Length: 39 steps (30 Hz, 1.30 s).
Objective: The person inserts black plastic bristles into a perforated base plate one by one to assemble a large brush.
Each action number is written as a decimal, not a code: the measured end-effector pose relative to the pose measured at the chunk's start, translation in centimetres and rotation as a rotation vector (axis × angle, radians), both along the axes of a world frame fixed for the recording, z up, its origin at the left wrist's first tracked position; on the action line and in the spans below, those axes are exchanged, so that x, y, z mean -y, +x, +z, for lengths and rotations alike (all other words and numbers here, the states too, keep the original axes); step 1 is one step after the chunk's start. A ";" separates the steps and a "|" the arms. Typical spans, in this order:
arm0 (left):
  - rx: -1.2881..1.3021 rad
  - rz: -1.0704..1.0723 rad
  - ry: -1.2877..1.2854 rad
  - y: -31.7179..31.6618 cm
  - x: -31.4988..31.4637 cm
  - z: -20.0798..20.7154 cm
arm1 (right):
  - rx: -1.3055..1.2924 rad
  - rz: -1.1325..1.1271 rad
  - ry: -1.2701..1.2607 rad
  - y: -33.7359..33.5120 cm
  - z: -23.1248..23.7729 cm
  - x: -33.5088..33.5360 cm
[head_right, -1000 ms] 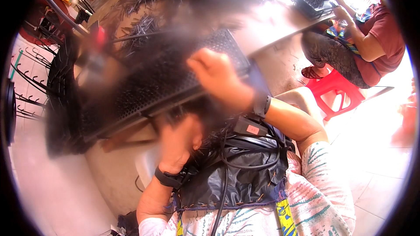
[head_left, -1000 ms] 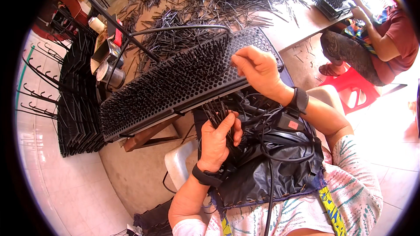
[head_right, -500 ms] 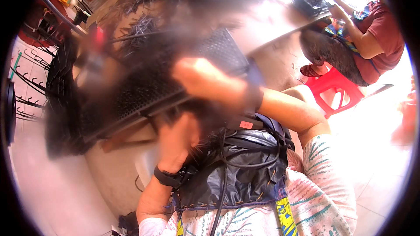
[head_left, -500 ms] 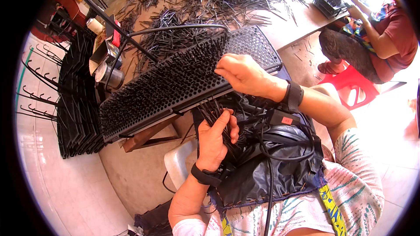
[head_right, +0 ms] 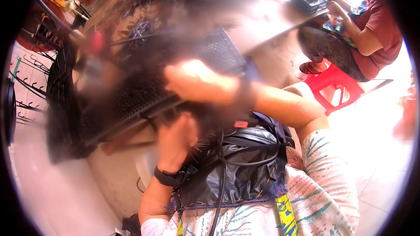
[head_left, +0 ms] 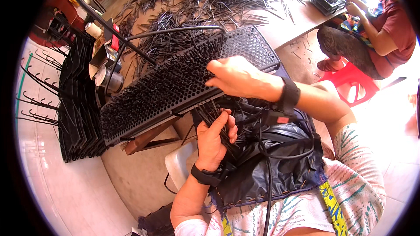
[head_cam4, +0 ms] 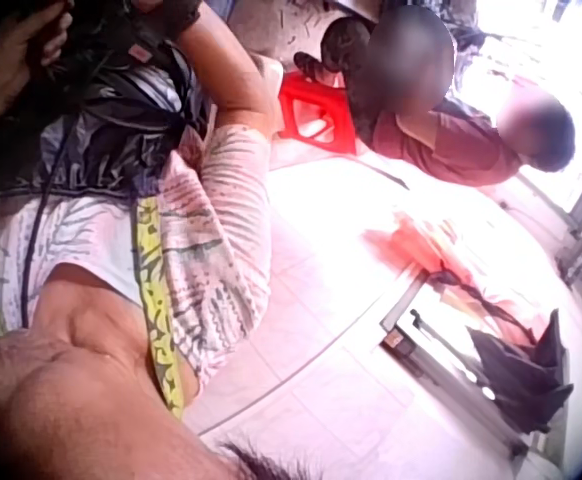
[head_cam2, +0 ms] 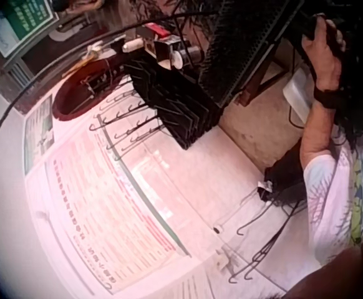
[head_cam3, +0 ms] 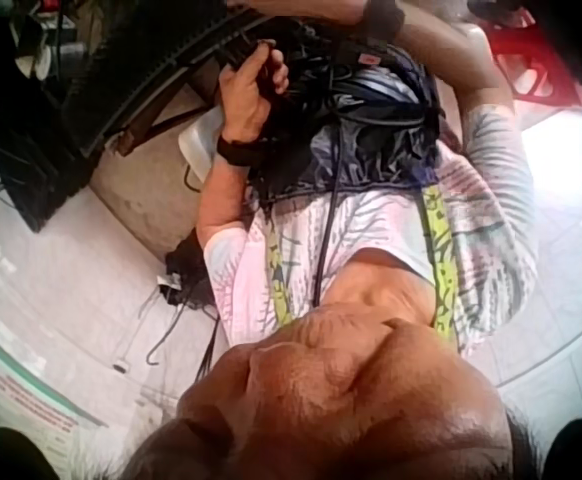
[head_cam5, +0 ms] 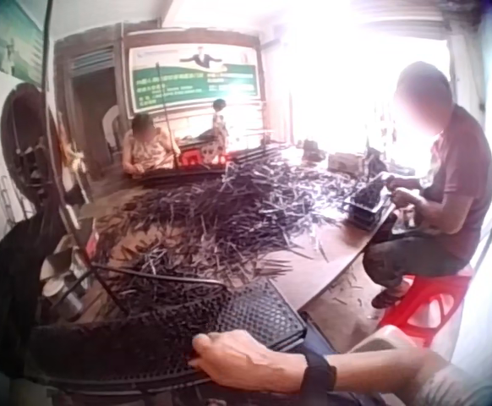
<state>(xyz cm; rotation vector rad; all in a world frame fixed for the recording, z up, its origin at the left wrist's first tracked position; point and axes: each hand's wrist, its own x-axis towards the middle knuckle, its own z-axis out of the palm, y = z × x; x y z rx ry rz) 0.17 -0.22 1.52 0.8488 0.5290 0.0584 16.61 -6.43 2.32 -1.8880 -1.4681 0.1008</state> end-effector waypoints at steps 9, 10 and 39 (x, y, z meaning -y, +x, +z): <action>0.181 -0.067 0.201 -0.2 -0.4 -0.6 | -0.368 0.103 -0.132 -3.9 1.4 3.6; 0.194 -0.073 0.222 -0.2 -0.4 -0.7 | -0.465 0.068 -0.126 -4.1 1.3 3.7; 0.038 -0.037 0.050 -0.1 -0.2 -0.2 | -0.028 0.006 0.161 1.5 -2.3 -0.1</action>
